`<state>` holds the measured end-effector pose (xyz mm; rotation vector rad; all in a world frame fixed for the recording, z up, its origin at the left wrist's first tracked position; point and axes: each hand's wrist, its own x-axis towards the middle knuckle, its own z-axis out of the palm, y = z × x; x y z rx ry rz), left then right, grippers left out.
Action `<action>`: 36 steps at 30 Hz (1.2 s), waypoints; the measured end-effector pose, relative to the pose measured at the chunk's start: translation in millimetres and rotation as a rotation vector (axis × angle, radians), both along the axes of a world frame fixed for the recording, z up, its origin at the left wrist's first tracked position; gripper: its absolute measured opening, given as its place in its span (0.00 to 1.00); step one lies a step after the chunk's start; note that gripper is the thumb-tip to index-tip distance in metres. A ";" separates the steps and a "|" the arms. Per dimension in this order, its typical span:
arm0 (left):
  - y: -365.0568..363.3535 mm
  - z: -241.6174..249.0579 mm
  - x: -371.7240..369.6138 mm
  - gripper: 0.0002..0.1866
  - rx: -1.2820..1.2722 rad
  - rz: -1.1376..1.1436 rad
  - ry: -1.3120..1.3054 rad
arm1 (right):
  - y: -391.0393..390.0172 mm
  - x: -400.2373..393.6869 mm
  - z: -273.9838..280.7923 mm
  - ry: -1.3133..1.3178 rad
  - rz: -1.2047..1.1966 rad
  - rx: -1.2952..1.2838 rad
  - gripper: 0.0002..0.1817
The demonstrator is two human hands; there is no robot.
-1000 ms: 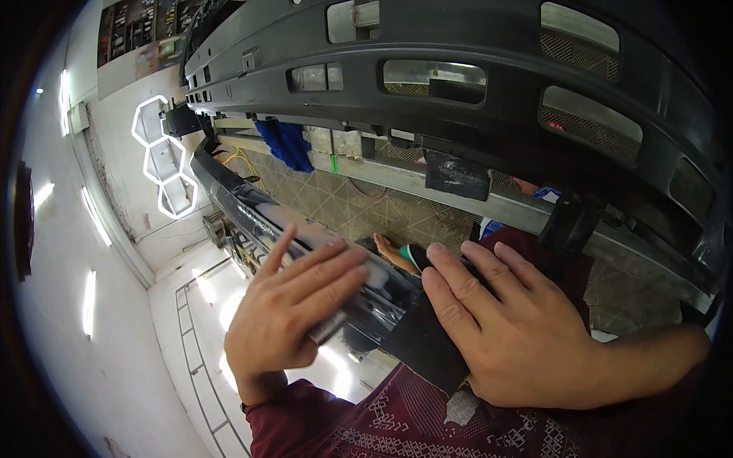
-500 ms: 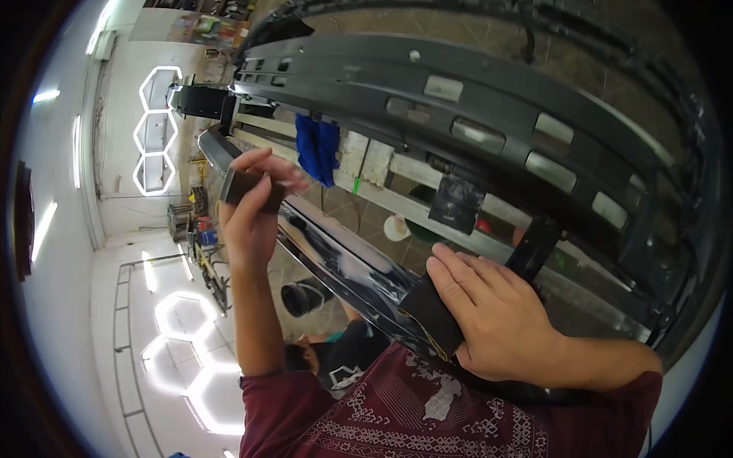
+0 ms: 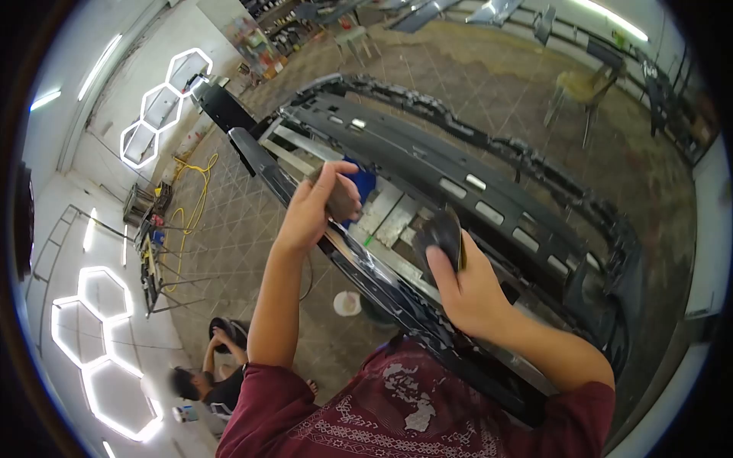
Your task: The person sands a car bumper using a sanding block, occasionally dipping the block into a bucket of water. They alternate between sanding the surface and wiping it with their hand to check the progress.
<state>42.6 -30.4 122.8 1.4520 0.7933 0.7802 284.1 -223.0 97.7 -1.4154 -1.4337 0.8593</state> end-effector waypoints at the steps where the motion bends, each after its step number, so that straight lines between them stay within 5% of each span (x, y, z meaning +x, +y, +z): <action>1: -1.4 5.5 2.5 0.30 -0.017 -0.043 0.001 | 16.0 -1.5 2.6 0.164 -0.020 -0.051 0.16; 3: -3.5 11.0 1.4 0.37 -0.029 -0.183 -0.015 | 53.1 -11.0 14.4 0.496 0.003 -0.048 0.15; 7: -5.4 1.3 -1.0 0.37 -0.019 -0.245 -0.098 | 106.4 -11.8 44.6 0.103 0.185 0.017 0.16; 11: -10.9 4.0 -9.9 0.38 0.017 -0.278 -0.106 | 139.5 -24.2 40.8 0.044 0.346 0.070 0.27; 13: -17.0 -1.7 -9.3 0.38 -0.083 -0.087 -0.148 | 128.5 -47.3 56.7 -0.111 0.223 0.045 0.31; 15: -4.7 -28.8 -11.4 0.39 -0.034 -0.022 -0.196 | 120.2 -70.7 41.0 -0.130 -0.264 0.269 0.35; 16: -3.4 -34.3 -11.7 0.40 -0.053 0.062 -0.228 | 121.4 -74.2 33.5 -0.194 -0.289 0.441 0.39; 19: -5.7 -41.6 -21.7 0.42 -0.100 0.099 -0.271 | 115.5 -84.7 35.7 -0.377 0.136 0.457 0.41; 25: -15.8 -52.6 -32.5 0.40 -0.049 -0.011 -0.301 | 141.3 -110.1 -5.7 -0.377 0.209 0.569 0.33; 27: -16.7 -56.1 -33.4 0.34 -0.015 -0.038 -0.375 | 136.1 -115.6 -2.9 -0.074 0.054 0.354 0.32; 29: -15.9 -55.6 -32.6 0.29 -0.070 0.166 -0.125 | 147.5 -106.7 -11.4 0.024 0.039 0.315 0.29; 32: -10.2 -71.1 -25.9 0.36 0.003 0.223 -0.387 | 152.9 -94.4 -7.6 0.615 0.027 0.040 0.25; 36: -20.6 -55.5 -28.5 0.44 0.002 0.255 -0.449 | 155.3 -66.6 -10.5 0.724 0.044 0.001 0.23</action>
